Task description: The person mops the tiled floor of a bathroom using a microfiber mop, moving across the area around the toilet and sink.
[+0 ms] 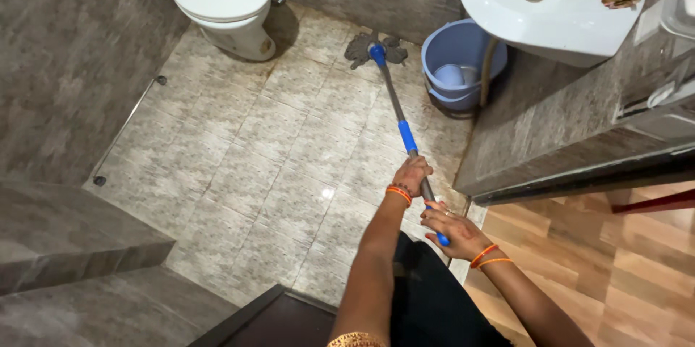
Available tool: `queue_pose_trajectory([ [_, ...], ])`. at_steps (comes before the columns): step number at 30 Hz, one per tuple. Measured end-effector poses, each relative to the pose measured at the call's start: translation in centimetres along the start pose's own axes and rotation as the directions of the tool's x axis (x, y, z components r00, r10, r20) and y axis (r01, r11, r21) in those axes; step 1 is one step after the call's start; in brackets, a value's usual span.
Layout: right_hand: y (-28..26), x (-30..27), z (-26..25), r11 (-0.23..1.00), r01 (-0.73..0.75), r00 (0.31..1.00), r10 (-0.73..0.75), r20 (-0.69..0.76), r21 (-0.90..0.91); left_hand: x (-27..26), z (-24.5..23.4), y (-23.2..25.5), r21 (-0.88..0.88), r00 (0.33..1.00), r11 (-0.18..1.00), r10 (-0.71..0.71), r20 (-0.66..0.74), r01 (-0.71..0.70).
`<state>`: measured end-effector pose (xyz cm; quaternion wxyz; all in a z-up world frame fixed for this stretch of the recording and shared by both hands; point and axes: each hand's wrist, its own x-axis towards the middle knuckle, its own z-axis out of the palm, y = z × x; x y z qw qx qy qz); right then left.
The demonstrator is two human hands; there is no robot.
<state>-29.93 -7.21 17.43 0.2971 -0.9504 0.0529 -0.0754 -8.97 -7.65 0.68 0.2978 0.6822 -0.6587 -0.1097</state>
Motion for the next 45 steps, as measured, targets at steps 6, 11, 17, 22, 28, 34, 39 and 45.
queue_pose_trajectory([
  [6,-3.4,-3.6,-3.6,0.994,0.110,0.993,-0.109,-0.053,0.023,-2.3,-0.9,6.3,0.014,0.995,1.000,-0.018,-0.095,0.019],
  [11,-10.3,-6.2,-11.9,0.963,0.259,0.963,-0.253,-0.093,0.068,-4.1,-8.4,15.8,-0.075,0.995,0.995,0.056,-0.085,-0.063],
  [17,-14.1,-9.0,-19.2,0.858,0.454,0.887,-0.409,-0.216,0.240,-5.9,-16.3,27.9,-0.401,0.962,0.880,0.188,-0.197,-0.254],
  [22,-14.0,-8.8,-18.4,0.808,0.504,0.859,-0.432,-0.275,0.305,-4.8,-14.5,30.5,-0.418,0.901,0.837,0.183,-0.393,-0.353],
  [28,-12.8,-6.9,-15.6,0.823,0.487,0.861,-0.398,-0.316,0.292,-4.1,-13.2,26.6,-0.357,0.863,0.840,0.229,-0.451,-0.409],
  [34,-10.9,-2.4,-11.7,0.868,0.410,0.891,-0.313,-0.330,0.282,-3.4,-14.1,20.5,-0.335,0.838,0.846,0.212,-0.503,-0.415],
  [39,-7.1,1.5,-6.8,0.961,0.218,0.953,-0.173,-0.247,0.171,-2.3,-11.3,11.8,-0.219,0.928,0.938,0.190,-0.320,-0.268],
  [45,-2.6,2.4,-0.5,0.997,0.074,0.988,-0.077,-0.135,-0.031,-2.6,-6.0,2.3,-0.049,0.961,0.970,0.226,-0.162,-0.237],
])
